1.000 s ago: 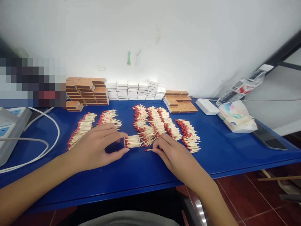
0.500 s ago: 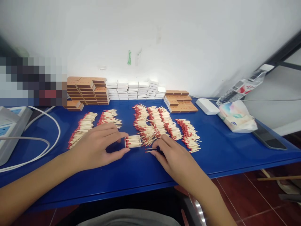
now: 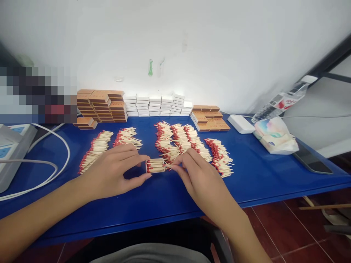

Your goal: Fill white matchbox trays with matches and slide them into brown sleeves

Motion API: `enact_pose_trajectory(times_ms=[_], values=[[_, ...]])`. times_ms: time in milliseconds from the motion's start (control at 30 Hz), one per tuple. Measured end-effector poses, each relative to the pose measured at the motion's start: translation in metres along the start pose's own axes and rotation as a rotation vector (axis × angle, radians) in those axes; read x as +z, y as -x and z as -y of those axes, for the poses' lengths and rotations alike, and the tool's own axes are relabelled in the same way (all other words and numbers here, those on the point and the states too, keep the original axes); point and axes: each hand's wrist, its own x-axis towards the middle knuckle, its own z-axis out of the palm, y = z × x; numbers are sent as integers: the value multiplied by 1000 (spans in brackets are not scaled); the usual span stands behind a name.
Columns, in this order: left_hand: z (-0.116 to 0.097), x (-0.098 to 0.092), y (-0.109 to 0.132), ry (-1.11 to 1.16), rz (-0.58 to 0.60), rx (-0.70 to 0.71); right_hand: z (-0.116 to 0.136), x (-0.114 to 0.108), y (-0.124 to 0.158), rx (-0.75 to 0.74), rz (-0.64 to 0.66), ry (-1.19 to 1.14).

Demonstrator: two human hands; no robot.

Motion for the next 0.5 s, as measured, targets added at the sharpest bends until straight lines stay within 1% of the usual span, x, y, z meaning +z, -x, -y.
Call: enact_pose_trajectory(times_ms=[100,267,367,433,500], values=[[0,0,-1,6,5,4,9,2,-11,-50,-14,27],[-1,0,0,21,23,0,17,10,-25,-100,13,74],[-1,0,1,22,21,3,20,12,-28,-106,36,47],[0,0,0,20,20,2,19,10,-27,-97,48,1],[0,0,0,16,18,0,16,6,-26,-81,33,-48]])
